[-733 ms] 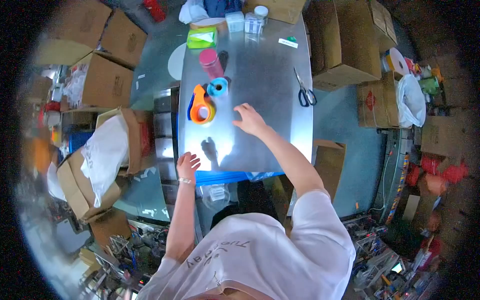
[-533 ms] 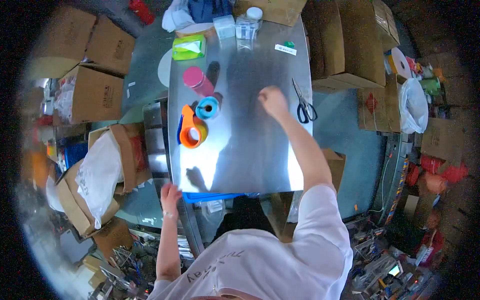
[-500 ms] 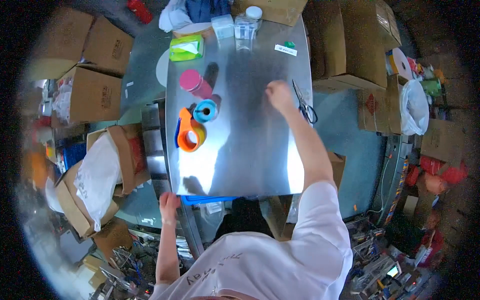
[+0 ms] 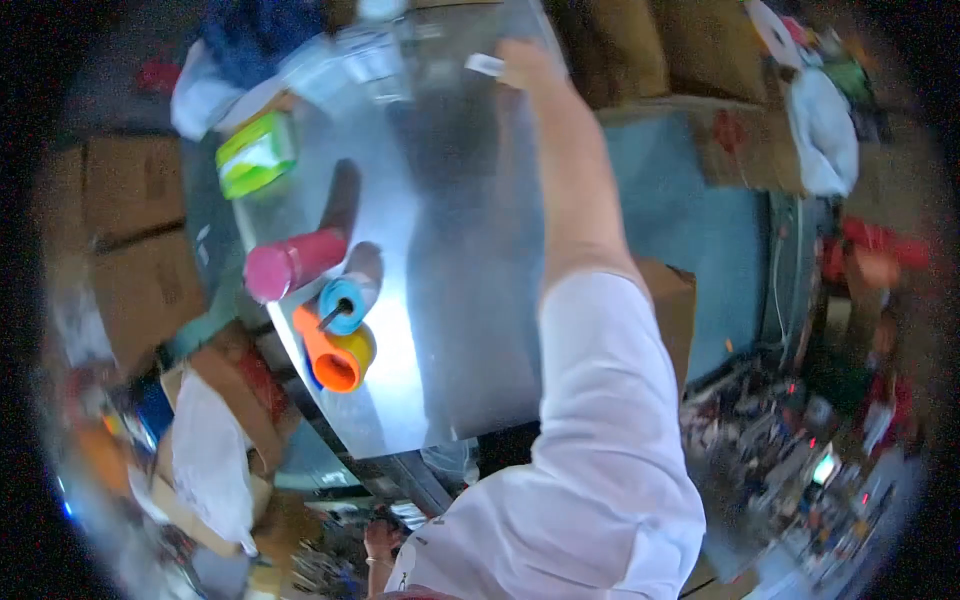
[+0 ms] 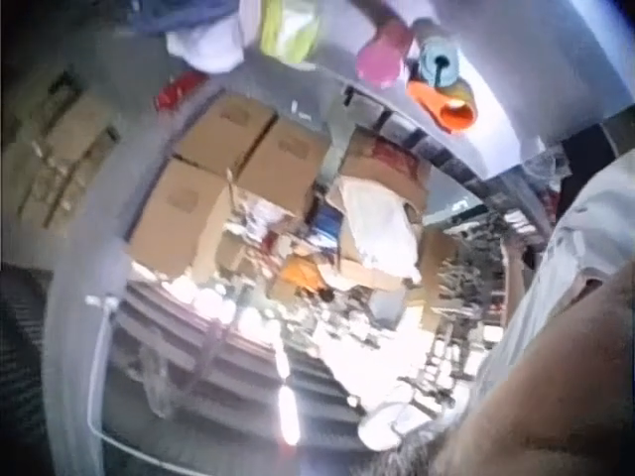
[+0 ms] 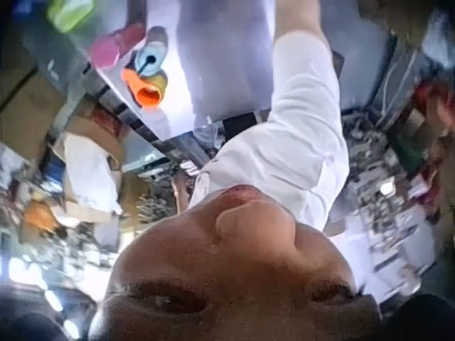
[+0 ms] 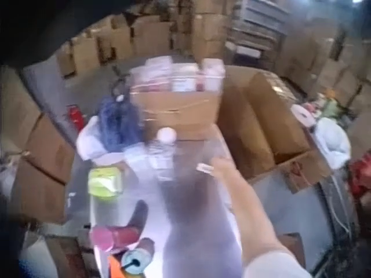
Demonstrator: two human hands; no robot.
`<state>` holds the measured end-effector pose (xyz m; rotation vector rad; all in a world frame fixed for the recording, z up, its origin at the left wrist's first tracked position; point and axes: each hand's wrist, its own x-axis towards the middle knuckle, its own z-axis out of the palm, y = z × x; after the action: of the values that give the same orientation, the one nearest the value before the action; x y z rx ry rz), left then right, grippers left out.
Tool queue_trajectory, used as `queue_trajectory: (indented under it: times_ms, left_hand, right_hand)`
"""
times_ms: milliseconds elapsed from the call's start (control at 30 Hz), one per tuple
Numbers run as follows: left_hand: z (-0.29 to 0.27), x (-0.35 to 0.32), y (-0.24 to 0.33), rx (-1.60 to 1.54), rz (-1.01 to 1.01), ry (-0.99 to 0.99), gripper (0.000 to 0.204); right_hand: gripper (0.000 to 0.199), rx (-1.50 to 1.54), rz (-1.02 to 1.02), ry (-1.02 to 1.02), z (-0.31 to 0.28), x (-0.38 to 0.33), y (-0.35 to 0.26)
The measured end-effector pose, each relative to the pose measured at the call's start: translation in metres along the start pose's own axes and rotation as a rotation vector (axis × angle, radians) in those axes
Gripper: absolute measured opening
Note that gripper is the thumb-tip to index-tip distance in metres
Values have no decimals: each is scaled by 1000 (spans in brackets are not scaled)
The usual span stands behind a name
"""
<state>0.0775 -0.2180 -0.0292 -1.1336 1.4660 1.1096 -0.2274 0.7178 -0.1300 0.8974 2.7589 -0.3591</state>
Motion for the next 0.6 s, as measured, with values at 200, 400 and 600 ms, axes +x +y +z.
queue_trajectory:
  times_ms: [200,400,600]
  left_hand:
    - [156,-20,91,-82,307,-12,14]
    - [223,-90,130,157,612,15,17]
    - [291,-118,123,-155,619,-118,24]
  right_hand:
    - [23,19,23,213,25,-35,16]
    - [13,952,87,31,26,-238,-90]
    - [20,1278,-155,-597,51,-514,-247]
